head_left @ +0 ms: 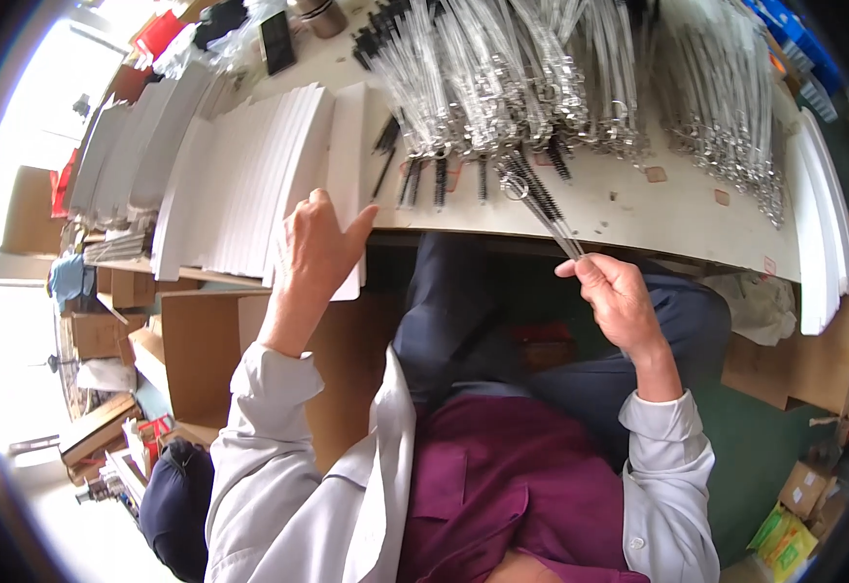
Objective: Manually assembling bundles of thin wires and inserting them into protective white sleeves as part of a manufacturing process.
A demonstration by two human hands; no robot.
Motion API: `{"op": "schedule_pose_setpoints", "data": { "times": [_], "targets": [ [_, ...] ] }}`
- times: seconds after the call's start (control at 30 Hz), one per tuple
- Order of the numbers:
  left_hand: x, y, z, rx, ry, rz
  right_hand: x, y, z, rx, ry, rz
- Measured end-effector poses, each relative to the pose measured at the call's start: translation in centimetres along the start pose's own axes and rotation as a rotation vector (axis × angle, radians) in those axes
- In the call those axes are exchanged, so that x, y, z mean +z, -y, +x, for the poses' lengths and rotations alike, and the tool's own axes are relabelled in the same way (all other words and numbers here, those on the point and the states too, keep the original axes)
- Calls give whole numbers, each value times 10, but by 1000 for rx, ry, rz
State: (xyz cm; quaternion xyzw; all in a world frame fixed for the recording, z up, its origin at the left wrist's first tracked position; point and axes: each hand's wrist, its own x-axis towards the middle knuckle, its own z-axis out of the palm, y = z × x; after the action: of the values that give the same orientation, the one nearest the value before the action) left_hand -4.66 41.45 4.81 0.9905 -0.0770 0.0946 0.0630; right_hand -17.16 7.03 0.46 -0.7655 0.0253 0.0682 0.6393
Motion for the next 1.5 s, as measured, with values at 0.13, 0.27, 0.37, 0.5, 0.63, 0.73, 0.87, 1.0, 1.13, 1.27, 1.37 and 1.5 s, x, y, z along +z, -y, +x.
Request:
{"op": "schedule_pose_setpoints", "data": {
  "times": [0.13,0.27,0.37,0.5,0.63,0.73,0.87,1.0,1.13,1.27,1.37,1.5],
  "targets": [
    [7,-1,-2,-166,187,27,2,-1,0,24,22,-62],
    [9,6,-8,-183,193,-47,8,3,-4,82,69,-51],
    [16,20,-9,-190,117,-77,15,2,-5,87,96,-37],
    [9,34,-9,-375,258,-348,22,-2,-5,49,108,-89],
    [-11,29,-25,-503,368,-1224,24,6,-4,62,120,-83],
    [-12,18,-27,-435,353,-1759,28,10,-6,47,152,-38],
    [1,2,-14,-379,253,-1841,33,23,-15,49,236,78],
    [8,-20,-3,-287,131,-1948,31,35,-27,53,331,21],
    [4,-44,1,-261,135,-2022,32,30,-32,51,334,-15],
    [6,-56,-3,-259,172,-2119,28,25,-31,99,321,-32],
    [5,-66,-8,-300,172,-2159,26,23,-29,101,310,-38],
    [9,-78,-17,-340,152,-2177,23,21,-26,160,342,4]
  ]
}}
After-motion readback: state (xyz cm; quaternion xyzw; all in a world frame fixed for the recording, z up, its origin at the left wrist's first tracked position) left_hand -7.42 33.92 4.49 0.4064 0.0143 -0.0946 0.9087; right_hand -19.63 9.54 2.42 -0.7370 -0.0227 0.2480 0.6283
